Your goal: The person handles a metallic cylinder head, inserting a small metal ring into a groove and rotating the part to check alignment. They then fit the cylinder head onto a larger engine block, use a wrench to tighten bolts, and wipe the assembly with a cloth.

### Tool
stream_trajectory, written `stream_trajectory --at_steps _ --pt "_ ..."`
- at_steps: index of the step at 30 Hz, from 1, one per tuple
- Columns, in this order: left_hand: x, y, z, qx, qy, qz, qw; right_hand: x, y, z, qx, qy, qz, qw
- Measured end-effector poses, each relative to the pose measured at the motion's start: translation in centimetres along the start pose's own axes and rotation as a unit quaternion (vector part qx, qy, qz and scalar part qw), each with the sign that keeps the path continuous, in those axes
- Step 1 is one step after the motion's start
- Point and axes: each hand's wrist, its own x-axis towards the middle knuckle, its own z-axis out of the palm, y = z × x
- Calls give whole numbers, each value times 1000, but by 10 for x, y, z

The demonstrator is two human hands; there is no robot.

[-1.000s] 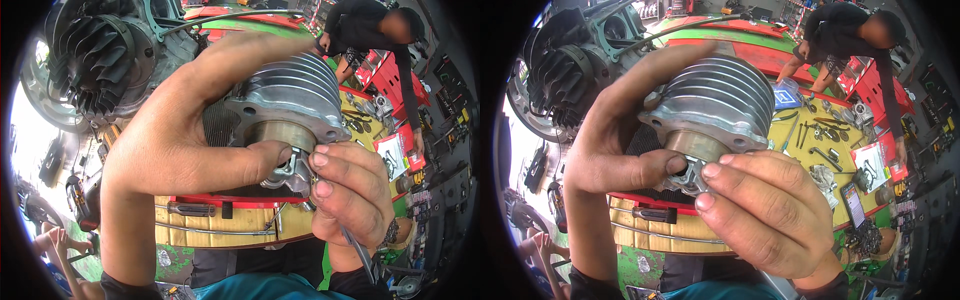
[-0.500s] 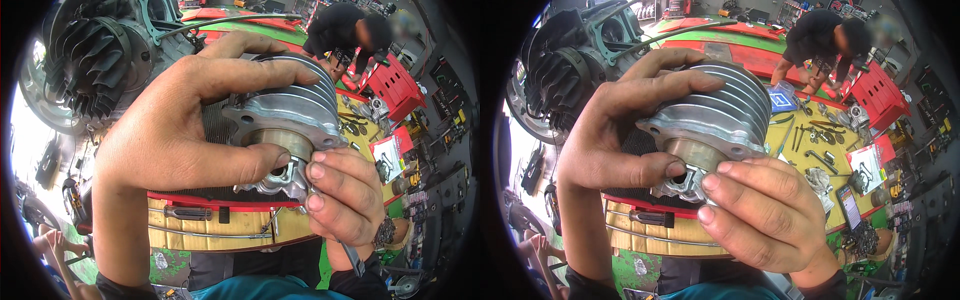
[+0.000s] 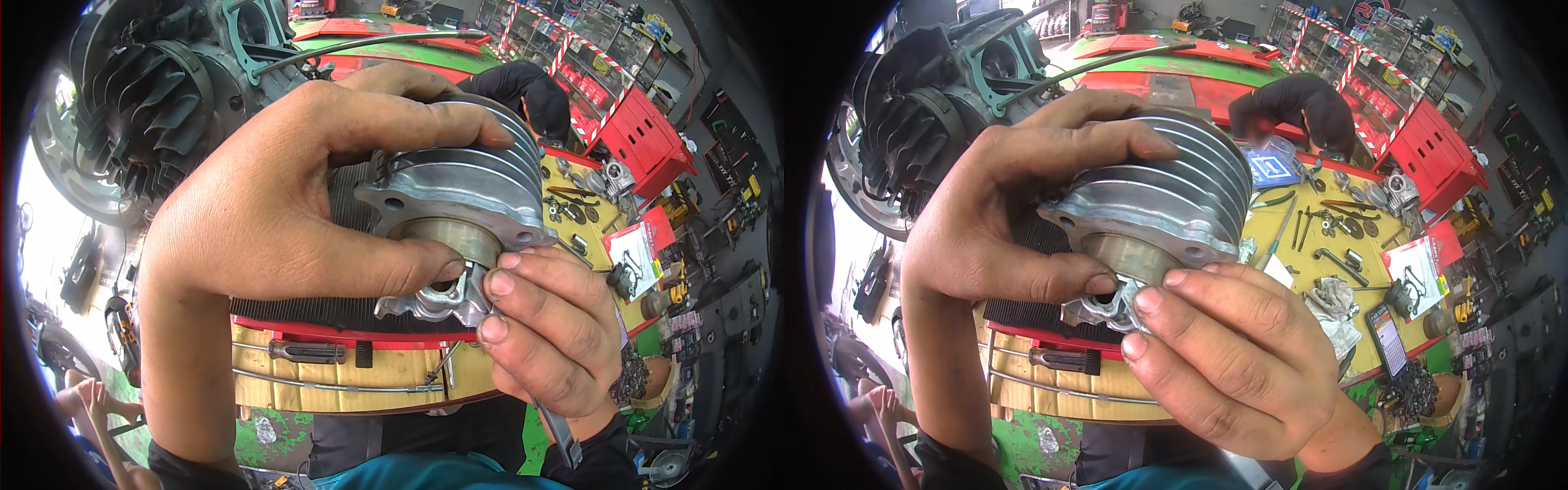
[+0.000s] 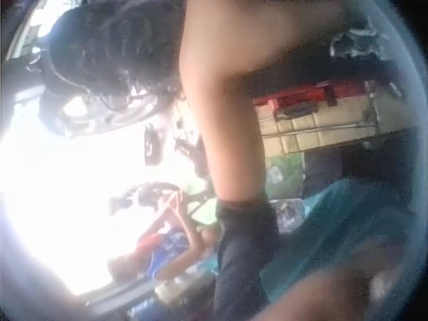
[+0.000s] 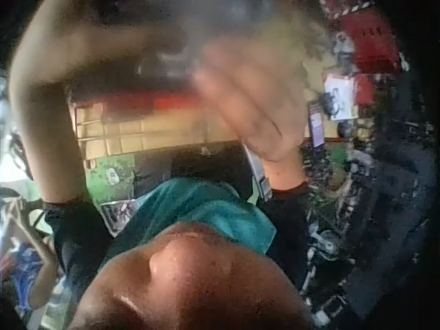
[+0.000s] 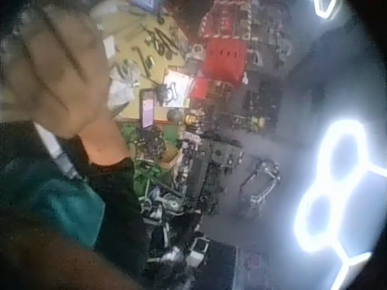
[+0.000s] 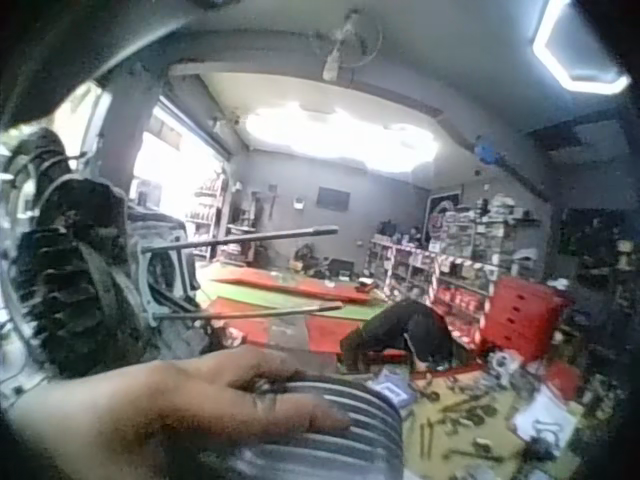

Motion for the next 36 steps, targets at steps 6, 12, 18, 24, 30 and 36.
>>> stream_trajectory --at_steps 6,12,18,24,30,36 --pt "0 0 0 -2 13 -8 1000 3 0 -2 3 -5 3 1000" --pt "0 -1 0 6 12 10 1000 9 -1 -8 13 -22 27 999" --pt "-2 -2 2 -13 14 -1 1000 8 2 -12 50 -36 32 998" --pt "-2 0 1 -29 -4 -21 999 -13 12 8 146 109 48 982" --pt "-7 6 -4 -25 0 -42 999 -41 8 14 138 302 105 937" --pt "-23 31 4 -149 114 -180 966 -104 -2 0 244 232 514 789"
